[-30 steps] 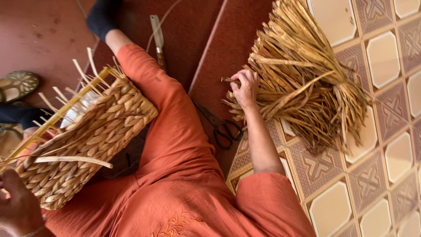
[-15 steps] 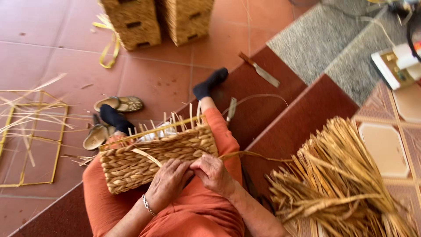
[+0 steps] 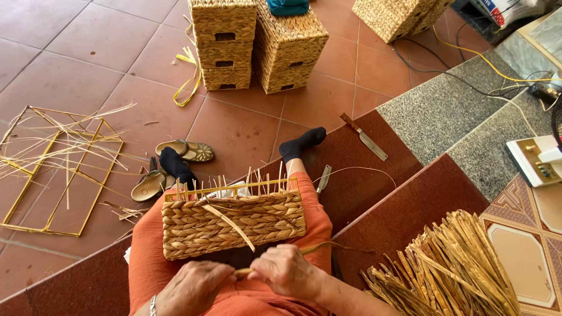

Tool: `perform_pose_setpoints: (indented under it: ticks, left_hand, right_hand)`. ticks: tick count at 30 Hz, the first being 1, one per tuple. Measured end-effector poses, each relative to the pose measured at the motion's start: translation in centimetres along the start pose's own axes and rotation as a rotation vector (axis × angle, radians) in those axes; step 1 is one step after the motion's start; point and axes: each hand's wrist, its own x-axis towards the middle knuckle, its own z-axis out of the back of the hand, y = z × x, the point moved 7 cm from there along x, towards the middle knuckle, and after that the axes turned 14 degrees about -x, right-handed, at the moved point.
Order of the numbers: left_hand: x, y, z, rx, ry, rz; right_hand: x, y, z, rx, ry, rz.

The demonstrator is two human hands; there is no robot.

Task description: The person sits on the floor and weaves a rectangular basket by hand, interlacing dried palm strips through a bamboo frame. They repeatedly pull strips through the weave, adjust tension, and trim excess material with scissors.

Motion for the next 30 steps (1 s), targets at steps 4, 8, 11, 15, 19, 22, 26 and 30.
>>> perform_pose_setpoints:
  ticks: [4,8,11,15,19,22,26,30]
  left_hand:
    - [-2.0,0.1,1.4,-0.069,0.041,0.050]
    - [-3.7,2.0,5.1,-0.190,0.014,0.191]
    - [-5.8,3.5,9.5,-0.080,-0.192,0.333]
    - [-6.6,5.0,12.9,-0.042,-0.338,0.320]
    - [-5.9,9.2,12.1,-0.143,-0.413,0.464]
    - [-3.7,12.4,9.7,-0.218,-0.498,0.526]
    - [-2.0,14.0,5.5,-0.710,-0.653,0.464]
    - [-0.6,11.5,2.5,-0.504,-0.559,0.326]
  right_hand:
    - [-1.5,-0.4,1.3,-0.078,0.009,0.033]
    - [-3.5,-2.9,3.5,-0.337,-0.066,0.038]
    - [-5.1,-6.2,6.1,-0.496,-0.185,-0.013]
    - [-7.4,-10.1,8.3,-0.707,-0.198,-0.040]
    - [-9.1,-15.4,8.4,-0.787,-0.122,-0.292]
    - [-9.3,-18.4,8.3,-0.936,-0.089,-0.441]
    - [-8.3,-17.5,6.8,-1.008,-0.094,-0.564]
    - [-2.9,-10.9,0.0,-0.483,-0.288,-0.287]
